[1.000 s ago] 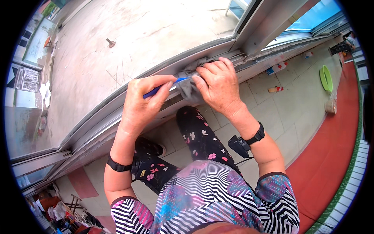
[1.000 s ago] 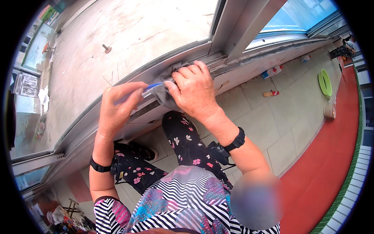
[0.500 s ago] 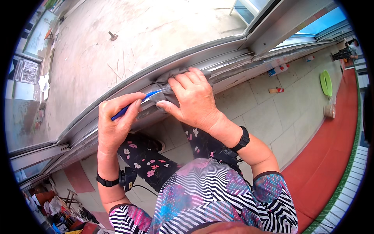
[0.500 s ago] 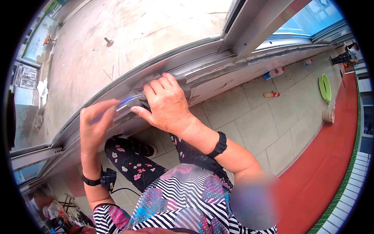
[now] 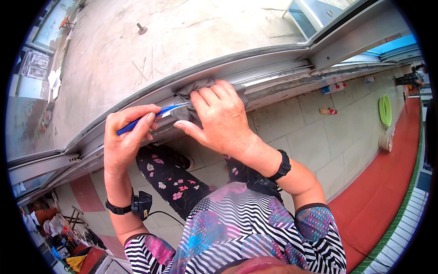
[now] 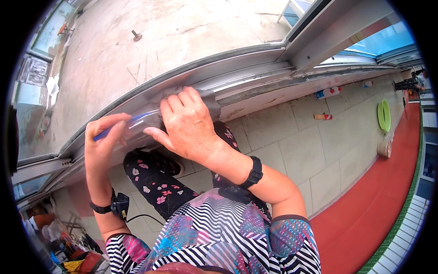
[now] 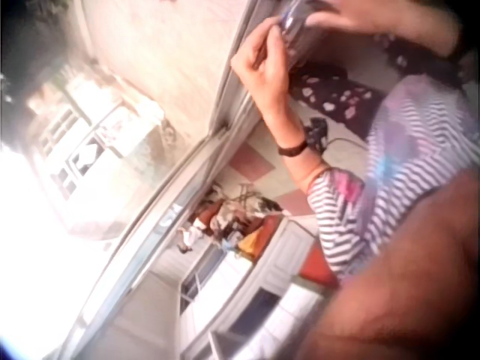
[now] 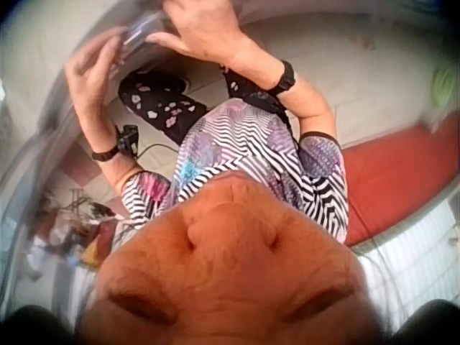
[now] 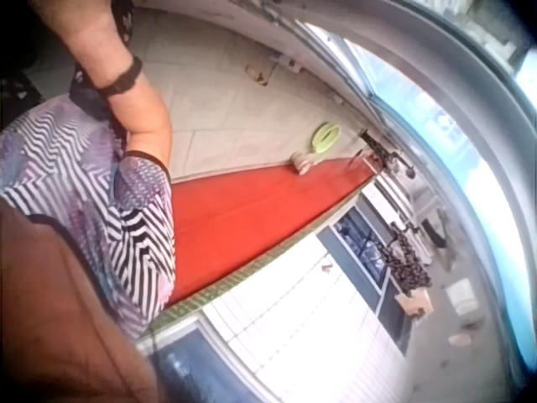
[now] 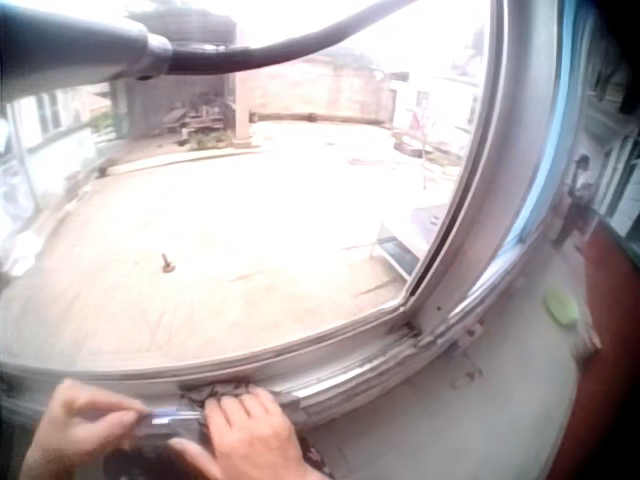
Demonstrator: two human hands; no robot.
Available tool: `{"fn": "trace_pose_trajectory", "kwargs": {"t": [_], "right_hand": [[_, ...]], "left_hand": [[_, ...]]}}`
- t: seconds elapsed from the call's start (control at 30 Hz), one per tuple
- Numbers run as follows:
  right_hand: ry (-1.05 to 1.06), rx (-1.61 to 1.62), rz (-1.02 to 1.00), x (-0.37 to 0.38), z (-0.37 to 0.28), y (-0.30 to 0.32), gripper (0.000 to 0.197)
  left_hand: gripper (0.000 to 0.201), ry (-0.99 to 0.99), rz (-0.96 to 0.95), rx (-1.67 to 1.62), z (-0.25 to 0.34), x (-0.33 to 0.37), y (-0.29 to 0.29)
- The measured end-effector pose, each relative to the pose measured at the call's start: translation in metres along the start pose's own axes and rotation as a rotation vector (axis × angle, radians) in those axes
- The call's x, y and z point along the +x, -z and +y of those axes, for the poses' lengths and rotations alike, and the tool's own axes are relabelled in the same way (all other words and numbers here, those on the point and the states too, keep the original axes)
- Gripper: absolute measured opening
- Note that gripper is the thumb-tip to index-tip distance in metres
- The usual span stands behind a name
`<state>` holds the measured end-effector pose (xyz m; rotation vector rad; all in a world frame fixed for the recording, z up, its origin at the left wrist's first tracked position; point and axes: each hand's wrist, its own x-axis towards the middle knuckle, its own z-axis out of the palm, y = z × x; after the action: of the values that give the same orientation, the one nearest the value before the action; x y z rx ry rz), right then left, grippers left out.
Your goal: The person cleans the grooves of a sliding glass door track by brushing out dirt with a small brush and wiping the metal surfaces with a grey cloth.
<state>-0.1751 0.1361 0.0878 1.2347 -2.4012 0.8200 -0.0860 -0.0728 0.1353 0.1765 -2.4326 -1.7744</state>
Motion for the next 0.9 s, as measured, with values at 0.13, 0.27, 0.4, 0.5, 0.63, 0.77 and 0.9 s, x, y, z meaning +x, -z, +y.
{"fn": "trace_pose_trajectory", "kwargs": {"t": [0.13,0.27,0.4,0.5,0.63,0.77,0.9], "right_hand": [[0.043,0.123,-0.013,0.004,-0.006,-0.015,0.039],[0.074,0.186,-0.036,0.011,-0.02,-0.024,0.04],[0.093,0.22,-0.081,0.019,-0.045,-0.041,0.048],[0.11,0.222,-0.088,0.025,-0.057,-0.05,0.051],[0.12,0.251,-0.114,0.03,-0.066,-0.058,0.052],[0.145,0.322,-0.091,0.033,-0.078,-0.071,0.053],[0.156,0.351,-0.14,0.04,-0.093,-0.084,0.055]], "left_hand": [[0.014,0.041,-0.01,0.046,0.005,-0.001,0.026],[0.014,0.04,0.003,0.099,0.007,-0.009,0.044],[0.014,0.1,0.064,0.128,0.004,-0.031,0.066],[0.014,0.134,0.109,0.129,-0.002,-0.044,0.076],[0.015,0.158,0.091,0.1,-0.006,-0.048,0.083],[0.015,0.181,0.15,0.106,-0.005,-0.055,0.103],[0.015,0.204,0.194,0.101,-0.009,-0.066,0.116]]}}
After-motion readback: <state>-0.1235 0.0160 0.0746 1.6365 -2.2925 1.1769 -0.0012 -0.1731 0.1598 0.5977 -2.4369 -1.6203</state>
